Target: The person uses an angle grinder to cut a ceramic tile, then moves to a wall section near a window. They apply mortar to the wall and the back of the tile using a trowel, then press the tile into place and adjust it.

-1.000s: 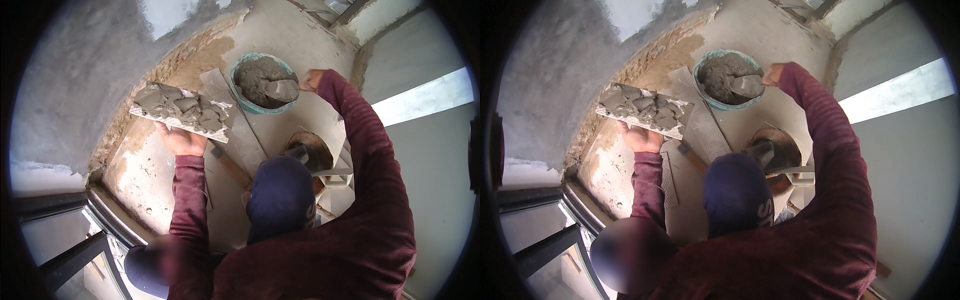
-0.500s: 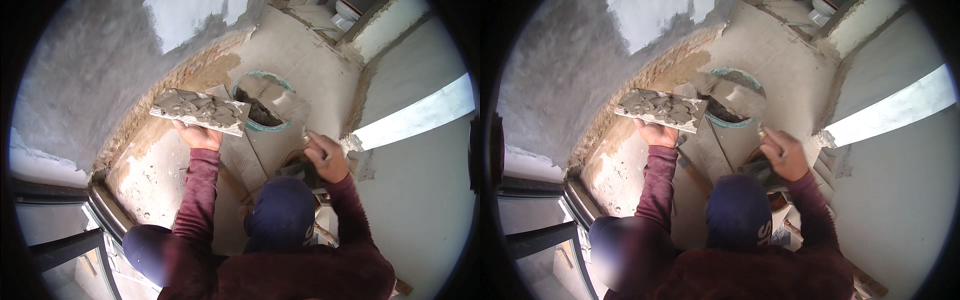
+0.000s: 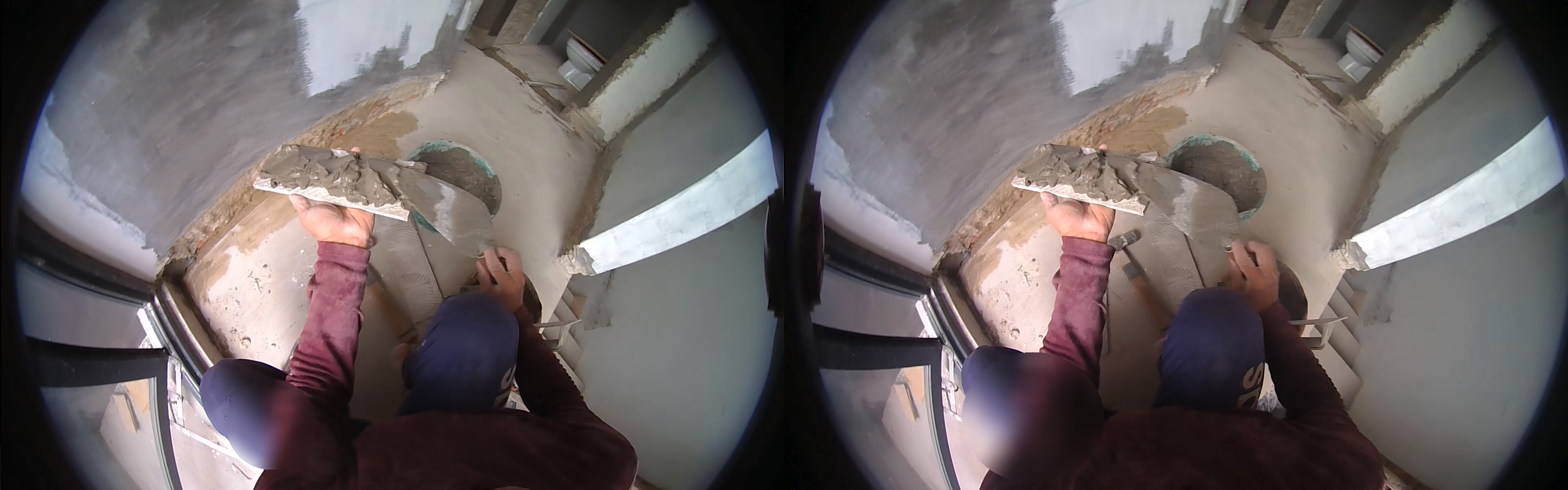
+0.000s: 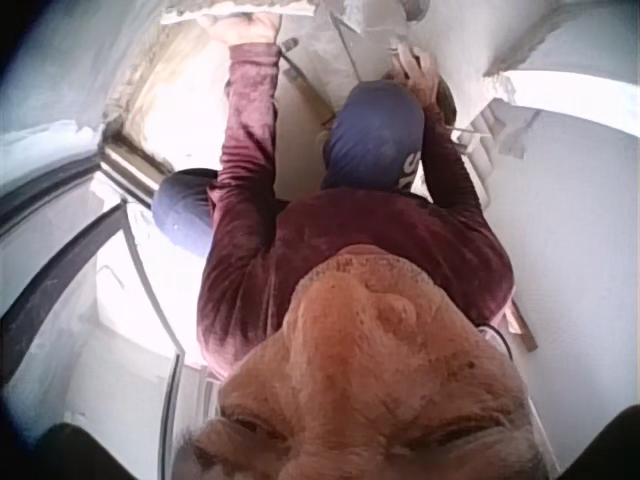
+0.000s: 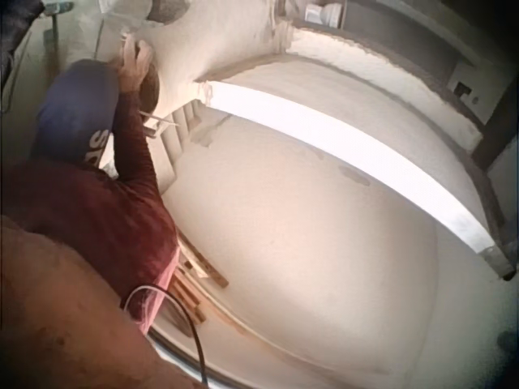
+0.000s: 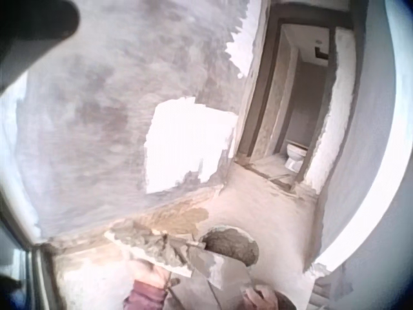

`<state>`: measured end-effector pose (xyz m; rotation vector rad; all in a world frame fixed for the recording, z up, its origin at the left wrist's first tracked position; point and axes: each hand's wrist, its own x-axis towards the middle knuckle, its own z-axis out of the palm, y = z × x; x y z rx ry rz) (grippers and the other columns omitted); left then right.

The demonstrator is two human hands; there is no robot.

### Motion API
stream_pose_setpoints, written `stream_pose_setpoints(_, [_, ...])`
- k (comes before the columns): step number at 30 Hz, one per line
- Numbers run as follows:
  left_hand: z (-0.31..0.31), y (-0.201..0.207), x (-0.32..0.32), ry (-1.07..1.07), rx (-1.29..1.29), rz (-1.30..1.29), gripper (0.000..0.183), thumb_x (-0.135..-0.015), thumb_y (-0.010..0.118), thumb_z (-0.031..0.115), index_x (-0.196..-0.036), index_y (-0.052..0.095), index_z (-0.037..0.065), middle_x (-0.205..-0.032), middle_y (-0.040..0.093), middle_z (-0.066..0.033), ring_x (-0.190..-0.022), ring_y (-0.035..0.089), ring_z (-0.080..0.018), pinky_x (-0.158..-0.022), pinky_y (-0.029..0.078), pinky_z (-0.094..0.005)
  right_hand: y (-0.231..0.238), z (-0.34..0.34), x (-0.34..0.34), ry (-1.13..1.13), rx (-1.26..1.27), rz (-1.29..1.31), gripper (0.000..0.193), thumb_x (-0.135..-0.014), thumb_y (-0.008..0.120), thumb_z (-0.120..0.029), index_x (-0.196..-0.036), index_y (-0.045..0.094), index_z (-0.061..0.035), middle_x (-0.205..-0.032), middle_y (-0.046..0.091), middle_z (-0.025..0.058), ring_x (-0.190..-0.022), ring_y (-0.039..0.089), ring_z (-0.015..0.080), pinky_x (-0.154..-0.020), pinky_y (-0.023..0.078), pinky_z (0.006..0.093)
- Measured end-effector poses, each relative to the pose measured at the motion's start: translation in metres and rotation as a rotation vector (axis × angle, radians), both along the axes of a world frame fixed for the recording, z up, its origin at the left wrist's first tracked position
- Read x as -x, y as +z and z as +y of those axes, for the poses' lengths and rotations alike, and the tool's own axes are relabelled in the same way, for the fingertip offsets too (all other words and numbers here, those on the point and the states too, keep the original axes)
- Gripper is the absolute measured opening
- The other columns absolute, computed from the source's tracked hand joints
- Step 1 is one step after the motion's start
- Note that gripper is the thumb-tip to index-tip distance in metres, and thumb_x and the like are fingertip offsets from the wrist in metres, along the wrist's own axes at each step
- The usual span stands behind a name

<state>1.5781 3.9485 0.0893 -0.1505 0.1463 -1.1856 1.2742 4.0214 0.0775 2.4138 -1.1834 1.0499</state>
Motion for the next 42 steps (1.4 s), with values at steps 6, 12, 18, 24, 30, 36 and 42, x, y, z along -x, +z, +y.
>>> stream_pose_setpoints(6, [-0.006,-0.002,0.007,0.181,-0.012,-0.076,0.067,-0.098,0.035,0.061,-0.135,0.051,0.007,-0.123,0.06,-0.0156,-0.112,0.059,-0.0344,-0.101,0.048,-0.0507,0.03,-0.028,0.095,-0.045,-0.079,0.198,0.033,-0.085,0.068,-0.004,-0.119,0.067,-0.0058,-0.096,0.058,0.0167,-0.088,0.058,0.0336,-0.074,0.049,0.0429])
stream_pose_setpoints(12, [-0.021,-0.032,0.007,0.397,-0.261,-0.001,0.074,-0.098,0.026,0.066,-0.141,0.048,0.011,-0.138,0.054,-0.0111,-0.123,0.052,-0.0346,-0.107,0.042,-0.0513,0.062,-0.184,0.149,-0.298,-0.627,0.608,0.036,-0.079,0.071,-0.013,-0.115,0.068,-0.0069,-0.093,0.063,0.0209,-0.093,0.062,0.0403,-0.08,0.049,0.0475])
stream_pose_setpoints(18, [-0.035,-0.089,-0.018,0.627,-0.461,-0.02,0.074,-0.098,0.028,0.066,-0.143,0.046,0.011,-0.146,0.048,-0.01,-0.131,0.046,-0.032,-0.114,0.034,-0.0481,0.009,-0.33,0.19,-0.247,-0.986,0.692,0.034,-0.08,0.071,-0.016,-0.113,0.067,-0.0052,-0.106,0.067,0.0256,-0.102,0.064,0.0419,-0.088,0.051,0.046])
stream_pose_setpoints(24, [-0.024,-0.157,-0.061,0.837,-0.397,-0.037,0.078,-0.098,0.022,0.068,-0.147,0.043,0.011,-0.149,0.045,-0.011,-0.135,0.044,-0.0317,-0.116,0.031,-0.048,0.016,-0.327,0.159,-0.037,-0.773,0.781,0.044,-0.082,0.069,-0.02,-0.122,0.063,-0.0031,-0.119,0.065,0.0222,-0.112,0.061,0.0393,-0.096,0.048,0.0446])
stream_pose_setpoints(30, [-0.035,-0.233,-0.102,0.899,-0.336,0.024,0.078,-0.099,0.023,0.065,-0.148,0.039,0.007,-0.152,0.041,-0.0114,-0.137,0.041,-0.0309,-0.118,0.029,-0.0458,-0.023,-0.3,0.0,0.557,-0.836,0.803,0.043,-0.089,0.062,-0.025,-0.126,0.062,-0.0036,-0.12,0.065,0.0204,-0.114,0.059,0.0379,-0.1,0.045,0.0439])
stream_pose_setpoints(36, [-0.053,-0.216,-0.108,1.004,-0.385,-0.045,0.078,-0.099,0.023,0.066,-0.15,0.036,0.008,-0.154,0.039,-0.0103,-0.139,0.039,-0.0298,-0.118,0.028,-0.0452,-0.1,-0.289,-0.124,0.732,-1.15,0.745,0.045,-0.091,0.058,-0.023,-0.131,0.059,-0.0026,-0.108,0.068,0.0194,-0.1,0.067,0.0305,-0.087,0.052,0.038])
stream_pose_setpoints(42, [-0.059,-0.216,-0.12,1.075,-0.461,-0.127,0.078,-0.098,0.019,0.068,-0.151,0.036,0.012,-0.153,0.04,-0.0096,-0.138,0.041,-0.0306,-0.117,0.029,-0.0497,-0.176,-0.245,-0.218,0.719,-1.855,-0.036,0.054,-0.102,0.054,-0.026,-0.143,0.041,0.0066,-0.121,0.062,0.0219,-0.107,0.065,0.0306,-0.085,0.057,0.0393])
